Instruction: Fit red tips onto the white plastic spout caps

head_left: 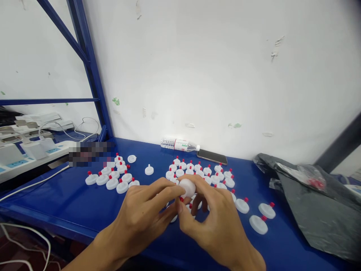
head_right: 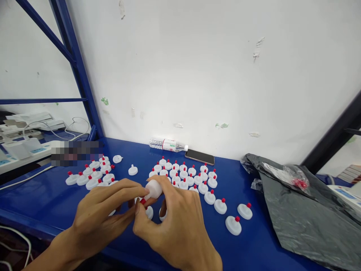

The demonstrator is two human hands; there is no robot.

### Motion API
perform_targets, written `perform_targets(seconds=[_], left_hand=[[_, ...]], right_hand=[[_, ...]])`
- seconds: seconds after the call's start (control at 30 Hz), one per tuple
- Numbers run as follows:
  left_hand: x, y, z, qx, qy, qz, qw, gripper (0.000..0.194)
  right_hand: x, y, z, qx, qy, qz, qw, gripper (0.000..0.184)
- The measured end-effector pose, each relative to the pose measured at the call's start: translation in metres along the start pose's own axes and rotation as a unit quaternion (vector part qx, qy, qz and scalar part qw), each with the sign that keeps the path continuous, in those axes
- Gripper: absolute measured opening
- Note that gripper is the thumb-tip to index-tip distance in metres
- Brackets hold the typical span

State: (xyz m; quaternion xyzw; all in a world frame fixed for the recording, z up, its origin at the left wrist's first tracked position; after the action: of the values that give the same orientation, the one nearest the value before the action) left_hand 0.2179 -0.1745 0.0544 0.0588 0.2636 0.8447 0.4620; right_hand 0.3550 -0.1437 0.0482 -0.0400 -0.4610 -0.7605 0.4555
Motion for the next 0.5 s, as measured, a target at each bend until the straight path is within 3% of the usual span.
perform_targets(seconds=[0.2,0.43,0.5], left_hand=[[-0.0008,0.0004,-0.0016,-0.008,-0.002,-0.004,1.0,0.015],[0.0001,0.0002,-0.0007,-0.014,0.007,-0.012,1.0,0.014],[-0.0003,0.0002,0.0005,-0.011,0.008,-0.021,1.0,0.014]], right_hand=[[-0.0006,0.0001,0.0013,0.006,-0.009,0.01,1.0,0.026],[-0.0025,-0.0036,-0.0002,0.036,-0.027,0.017,0.999,0.048],[-0.0018,-0.0039,0.0007,0.046,-0.023,0.025,0.998,0.043]])
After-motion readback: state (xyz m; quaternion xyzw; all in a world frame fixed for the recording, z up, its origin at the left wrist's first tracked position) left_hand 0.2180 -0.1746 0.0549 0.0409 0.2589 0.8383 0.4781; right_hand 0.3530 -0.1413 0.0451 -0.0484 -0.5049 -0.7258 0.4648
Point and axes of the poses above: each hand's wrist, its own z-axis towards the middle knuckle, its own y-axis out of the back of the hand, x = y × z, the point moved 6 cm from there along z, towards the middle knuckle, and after that the axes turned 9 degrees about -z, right-handed, at the moved point
